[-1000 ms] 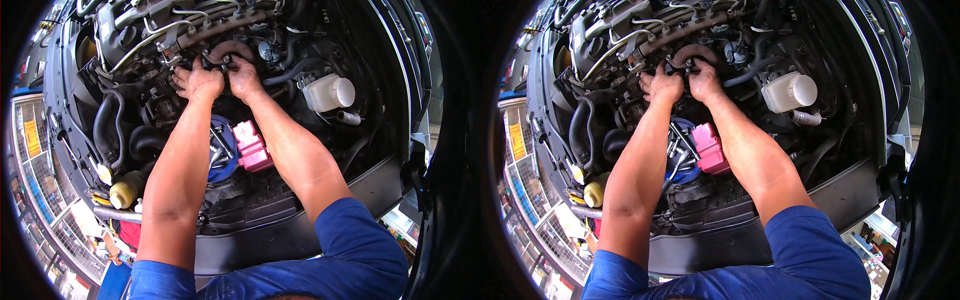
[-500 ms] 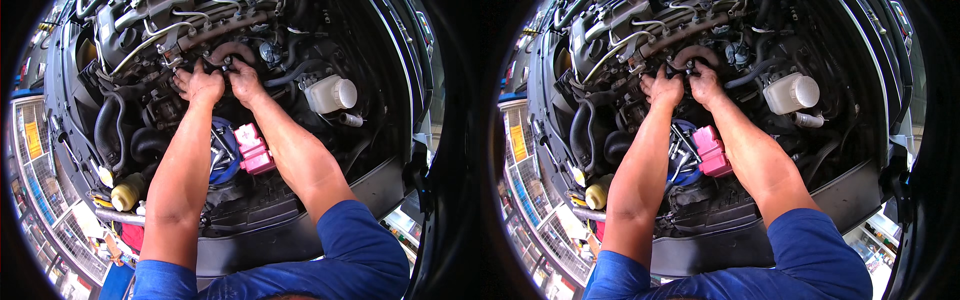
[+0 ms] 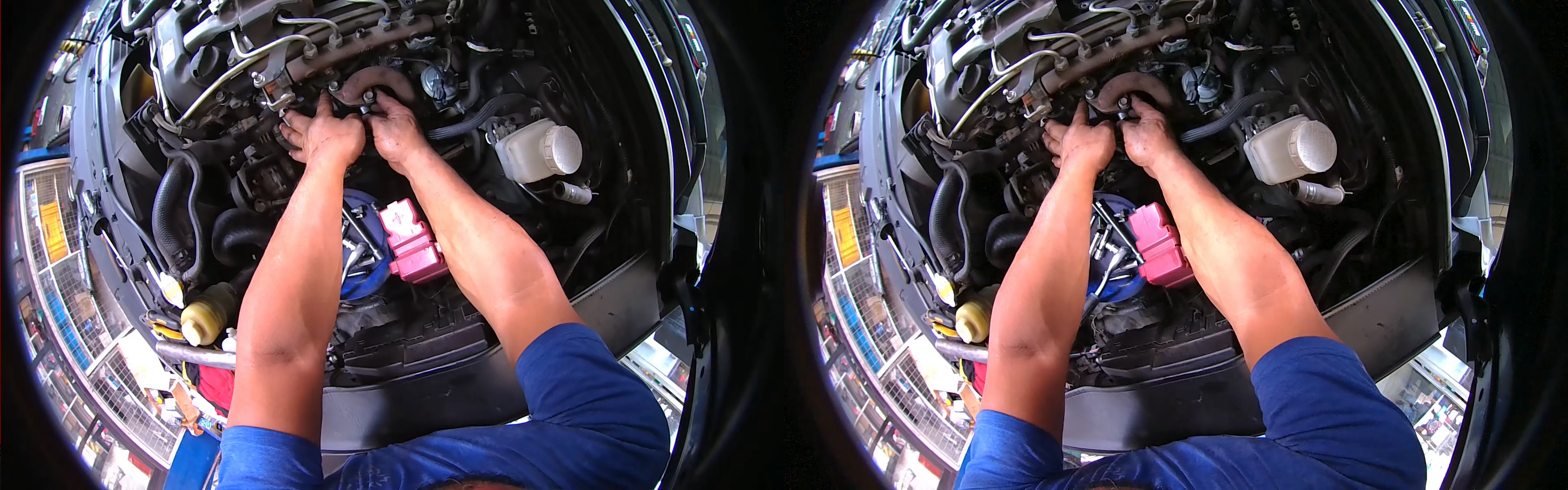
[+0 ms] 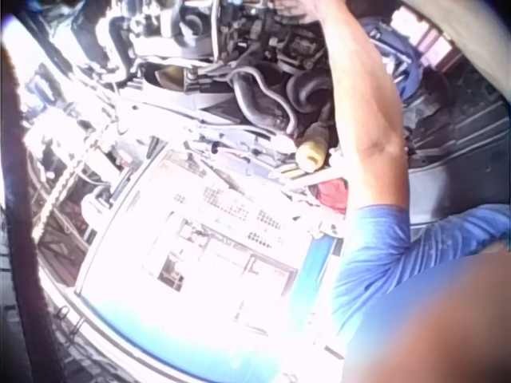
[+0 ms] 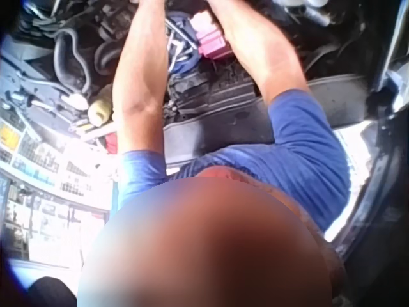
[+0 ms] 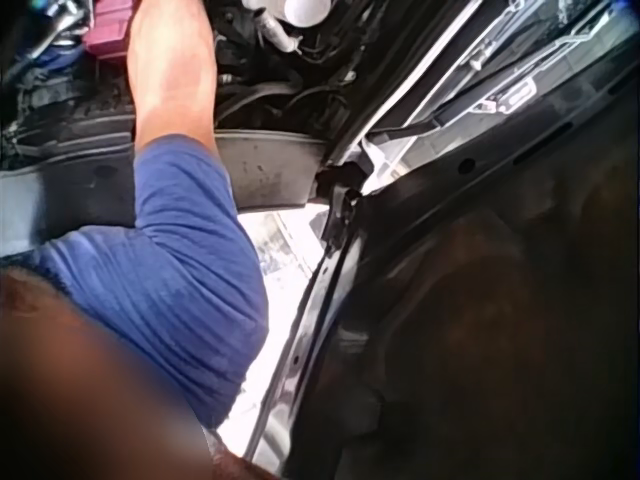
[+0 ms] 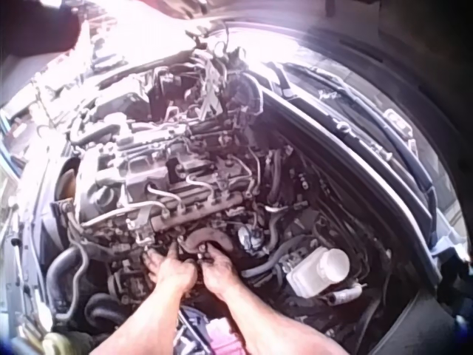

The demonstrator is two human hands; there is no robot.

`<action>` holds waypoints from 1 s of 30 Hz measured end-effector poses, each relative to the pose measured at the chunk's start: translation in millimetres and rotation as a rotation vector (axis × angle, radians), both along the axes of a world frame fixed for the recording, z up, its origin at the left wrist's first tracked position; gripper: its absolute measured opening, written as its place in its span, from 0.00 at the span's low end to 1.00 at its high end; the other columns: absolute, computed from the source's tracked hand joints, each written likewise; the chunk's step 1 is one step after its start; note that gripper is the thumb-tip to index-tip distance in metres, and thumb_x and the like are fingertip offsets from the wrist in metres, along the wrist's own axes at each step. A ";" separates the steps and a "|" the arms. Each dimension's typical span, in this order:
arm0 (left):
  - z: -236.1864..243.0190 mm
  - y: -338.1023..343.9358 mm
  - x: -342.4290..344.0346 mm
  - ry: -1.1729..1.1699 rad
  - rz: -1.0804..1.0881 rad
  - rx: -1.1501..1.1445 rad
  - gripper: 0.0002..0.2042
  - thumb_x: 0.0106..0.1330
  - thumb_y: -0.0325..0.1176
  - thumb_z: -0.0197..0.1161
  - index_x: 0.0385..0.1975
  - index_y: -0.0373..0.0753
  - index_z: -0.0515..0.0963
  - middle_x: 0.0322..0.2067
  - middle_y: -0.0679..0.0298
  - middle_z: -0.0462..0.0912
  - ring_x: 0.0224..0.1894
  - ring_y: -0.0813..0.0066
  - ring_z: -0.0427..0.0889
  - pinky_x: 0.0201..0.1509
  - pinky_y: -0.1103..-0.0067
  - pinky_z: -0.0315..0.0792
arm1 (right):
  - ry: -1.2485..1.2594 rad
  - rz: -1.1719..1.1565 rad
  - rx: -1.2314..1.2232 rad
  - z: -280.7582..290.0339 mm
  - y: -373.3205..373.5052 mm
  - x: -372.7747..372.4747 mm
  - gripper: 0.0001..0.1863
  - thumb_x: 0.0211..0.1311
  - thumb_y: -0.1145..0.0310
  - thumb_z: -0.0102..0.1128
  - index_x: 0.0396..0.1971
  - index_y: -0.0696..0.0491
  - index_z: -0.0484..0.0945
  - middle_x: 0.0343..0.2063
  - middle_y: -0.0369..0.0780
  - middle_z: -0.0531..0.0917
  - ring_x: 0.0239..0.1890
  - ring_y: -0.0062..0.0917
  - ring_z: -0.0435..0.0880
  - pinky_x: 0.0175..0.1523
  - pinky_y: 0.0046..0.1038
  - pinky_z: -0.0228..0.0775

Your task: Replacing or repairing a component on a vehicle engine, including using a socket wrench and handling a hose.

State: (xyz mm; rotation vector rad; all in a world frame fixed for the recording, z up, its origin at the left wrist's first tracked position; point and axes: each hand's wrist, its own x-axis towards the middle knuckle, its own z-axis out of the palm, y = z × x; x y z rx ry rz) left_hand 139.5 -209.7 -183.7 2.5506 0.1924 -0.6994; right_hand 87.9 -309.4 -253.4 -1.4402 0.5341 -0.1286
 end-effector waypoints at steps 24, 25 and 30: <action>-1.1 4.3 -3.2 -0.049 0.016 -0.066 0.36 0.60 0.46 0.62 0.71 0.54 0.62 0.75 0.46 0.36 0.77 0.45 0.32 0.75 0.48 0.42 | -0.006 -0.030 -0.009 -6.4 -0.6 -1.9 0.27 0.56 0.76 0.58 0.58 0.61 0.74 0.46 0.43 0.84 0.42 0.24 0.81 0.49 0.27 0.71; -0.5 3.6 -3.4 -0.051 0.014 -0.077 0.36 0.60 0.46 0.62 0.71 0.54 0.62 0.75 0.46 0.36 0.77 0.45 0.32 0.75 0.48 0.42 | -0.043 -0.032 -0.001 -5.1 -1.0 -2.2 0.26 0.55 0.76 0.58 0.57 0.60 0.75 0.45 0.43 0.84 0.41 0.23 0.80 0.48 0.26 0.71; -0.5 4.7 -3.3 -0.046 0.010 -0.044 0.37 0.60 0.46 0.62 0.72 0.52 0.59 0.75 0.45 0.37 0.77 0.44 0.32 0.76 0.49 0.42 | -0.064 -0.074 0.079 2.9 4.6 -1.5 0.24 0.55 0.78 0.57 0.55 0.57 0.78 0.42 0.42 0.85 0.40 0.21 0.80 0.46 0.24 0.71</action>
